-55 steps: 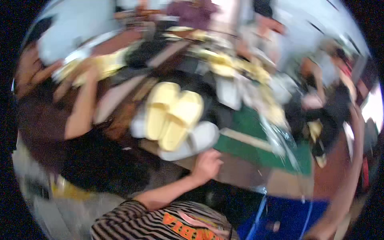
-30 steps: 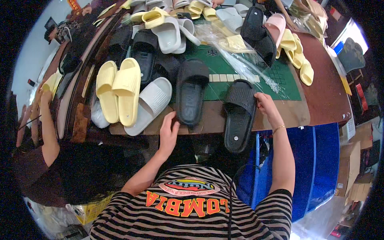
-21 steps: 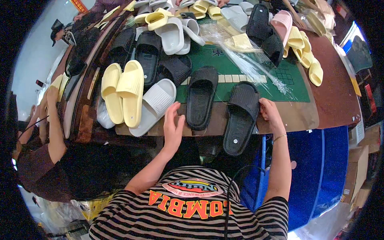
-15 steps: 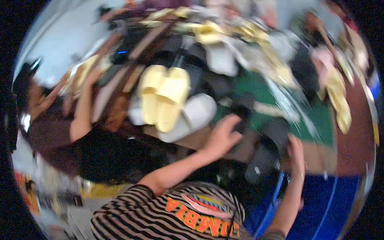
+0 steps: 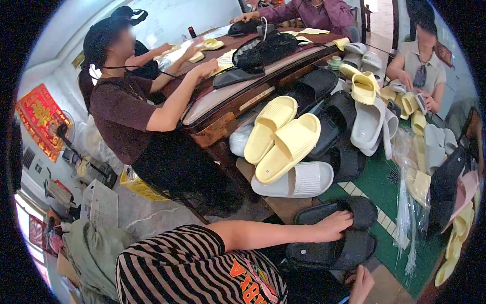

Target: The person pairs slippers by threading plastic tag fasteners through each pair by hand, securing them together, and placing the fastened slippers on the table.

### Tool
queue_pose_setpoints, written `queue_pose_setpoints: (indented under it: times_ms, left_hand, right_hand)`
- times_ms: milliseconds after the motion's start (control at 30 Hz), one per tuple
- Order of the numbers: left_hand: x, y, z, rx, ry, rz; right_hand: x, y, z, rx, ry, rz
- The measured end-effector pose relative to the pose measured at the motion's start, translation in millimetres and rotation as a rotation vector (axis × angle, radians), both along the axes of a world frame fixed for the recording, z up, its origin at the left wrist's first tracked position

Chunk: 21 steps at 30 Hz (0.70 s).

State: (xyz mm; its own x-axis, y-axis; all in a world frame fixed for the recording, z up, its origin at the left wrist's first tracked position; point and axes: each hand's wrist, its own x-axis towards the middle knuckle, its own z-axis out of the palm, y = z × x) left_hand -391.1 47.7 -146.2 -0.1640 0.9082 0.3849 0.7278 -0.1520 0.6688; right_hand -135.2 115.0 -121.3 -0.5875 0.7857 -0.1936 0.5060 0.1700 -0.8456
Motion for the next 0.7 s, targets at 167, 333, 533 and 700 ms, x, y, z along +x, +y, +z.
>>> queue_pose_setpoints:
  times_ms: [167,333,533,700]
  left_hand:
    - [-19.4,-1.1,-8.7,-0.107,0.085,-0.136]
    - [-7.6,-11.0,-7.3,-0.123,0.186,-0.081]
    - [-6.9,-14.5,-1.9,-0.089,0.231,-0.055]
    - [-9.1,-14.2,-3.2,-0.070,0.212,-0.086]
  right_hand:
    - [-7.4,18.3,-9.7,0.134,0.293,-0.266]
    - [-27.3,18.2,-9.1,0.327,0.151,-0.090]
    - [-45.0,17.0,-14.1,0.550,0.129,-0.083]
    - [-45.5,16.8,-9.3,0.544,0.037,-0.077]
